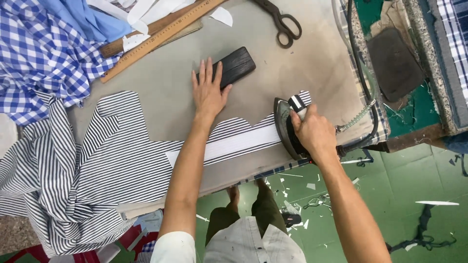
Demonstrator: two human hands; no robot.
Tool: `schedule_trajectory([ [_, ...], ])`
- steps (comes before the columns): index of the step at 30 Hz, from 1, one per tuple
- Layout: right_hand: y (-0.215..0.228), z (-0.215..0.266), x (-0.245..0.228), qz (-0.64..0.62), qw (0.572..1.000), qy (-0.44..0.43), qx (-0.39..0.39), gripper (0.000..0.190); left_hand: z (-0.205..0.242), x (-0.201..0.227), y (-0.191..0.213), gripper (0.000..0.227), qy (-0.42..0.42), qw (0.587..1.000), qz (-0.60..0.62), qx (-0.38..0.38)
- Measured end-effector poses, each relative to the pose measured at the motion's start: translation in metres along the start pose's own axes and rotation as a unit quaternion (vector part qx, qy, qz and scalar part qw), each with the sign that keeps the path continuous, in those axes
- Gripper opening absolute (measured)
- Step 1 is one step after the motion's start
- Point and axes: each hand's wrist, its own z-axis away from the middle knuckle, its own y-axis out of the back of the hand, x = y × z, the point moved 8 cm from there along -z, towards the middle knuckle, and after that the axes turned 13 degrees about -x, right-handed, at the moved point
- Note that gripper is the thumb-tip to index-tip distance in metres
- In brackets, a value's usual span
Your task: The person irons a striped fabric piece on a work table using a steam iron and a black pressing block. They place a white paper strip on the fabric, press it with the iron, and repeat the process on different sections of the fabric.
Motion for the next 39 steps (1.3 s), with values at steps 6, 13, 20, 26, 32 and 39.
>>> schedule_trajectory([
  [6,0.005,0.006,-0.005,-0.010,1.000,0.013,0.013,0.058,0.030,-0.005,-0.017,0.069,0.045,0.998,-0.031,0.005],
  [13,0.010,0.010,-0.006,-0.048,0.997,0.061,0.017,0.052,0.102,-0.037,0.002,0.069,0.081,0.996,-0.030,-0.003],
  [20,0.005,0.006,0.000,-0.046,0.998,0.030,-0.014,0.061,0.139,0.097,0.020,0.058,-0.054,0.998,0.008,0.016],
  [26,-0.009,-0.009,0.011,-0.028,0.999,0.023,0.002,0.063,0.154,0.152,-0.077,0.080,-0.085,0.986,0.071,-0.124],
  [32,-0.013,-0.010,0.006,0.023,0.999,-0.026,-0.007,0.062,0.151,0.147,-0.082,0.086,-0.042,0.962,0.069,-0.261],
  [39,-0.008,-0.024,0.002,0.046,0.998,-0.033,0.008,0.057,0.154,0.147,-0.088,0.085,-0.068,0.984,0.079,-0.148],
])
